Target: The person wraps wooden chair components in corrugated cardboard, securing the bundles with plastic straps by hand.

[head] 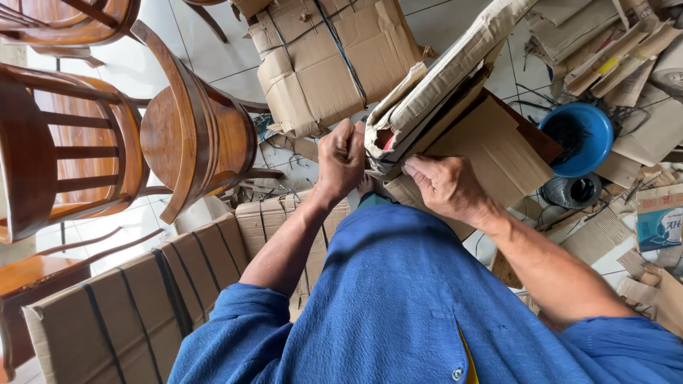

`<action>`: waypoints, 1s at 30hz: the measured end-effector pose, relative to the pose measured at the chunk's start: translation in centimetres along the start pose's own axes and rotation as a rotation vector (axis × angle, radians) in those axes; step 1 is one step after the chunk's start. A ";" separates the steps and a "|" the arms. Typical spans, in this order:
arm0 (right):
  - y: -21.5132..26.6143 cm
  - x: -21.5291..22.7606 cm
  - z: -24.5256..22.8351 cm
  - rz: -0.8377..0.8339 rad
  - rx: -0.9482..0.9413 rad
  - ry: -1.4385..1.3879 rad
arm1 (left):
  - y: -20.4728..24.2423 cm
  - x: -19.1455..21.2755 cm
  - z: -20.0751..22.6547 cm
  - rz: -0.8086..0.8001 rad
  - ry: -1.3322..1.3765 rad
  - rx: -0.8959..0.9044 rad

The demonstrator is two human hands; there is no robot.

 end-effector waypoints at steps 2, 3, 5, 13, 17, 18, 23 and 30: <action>-0.4 0.3 -0.4 0.018 0.117 0.043 | -0.2 0.1 1.9 -0.022 -0.094 -0.279; -0.1 0.5 -0.7 0.022 0.117 0.050 | 0.2 -0.2 1.6 -0.026 -0.087 -0.282; 0.5 0.4 0.3 0.011 -0.056 -0.042 | 0.7 0.1 0.4 0.022 -0.078 -0.230; 5.7 -2.1 0.3 0.028 -0.476 -0.363 | 3.3 1.1 3.3 0.085 -0.145 0.000; 5.3 -2.7 -1.3 -0.010 -0.280 -0.385 | 4.6 1.1 5.5 0.077 -0.128 0.038; 5.2 -2.9 -1.9 -0.010 -0.277 -0.400 | 5.1 1.5 5.7 0.081 -0.142 0.032; 5.9 -3.9 -2.2 0.043 -0.008 -0.265 | 6.7 0.2 5.1 -0.011 -0.285 0.027; 6.3 -5.4 -2.9 -0.035 0.095 -0.096 | 6.4 0.1 3.8 0.001 -0.366 -0.028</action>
Point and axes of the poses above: each hand's wrist, its own y-axis away from the middle knuckle, its own x-axis out of the back of the hand, z = x × y, the point moved 10 cm from there along -y, towards the middle knuckle, and after that the axes turned 15 degrees about z, right-handed, at the moved point
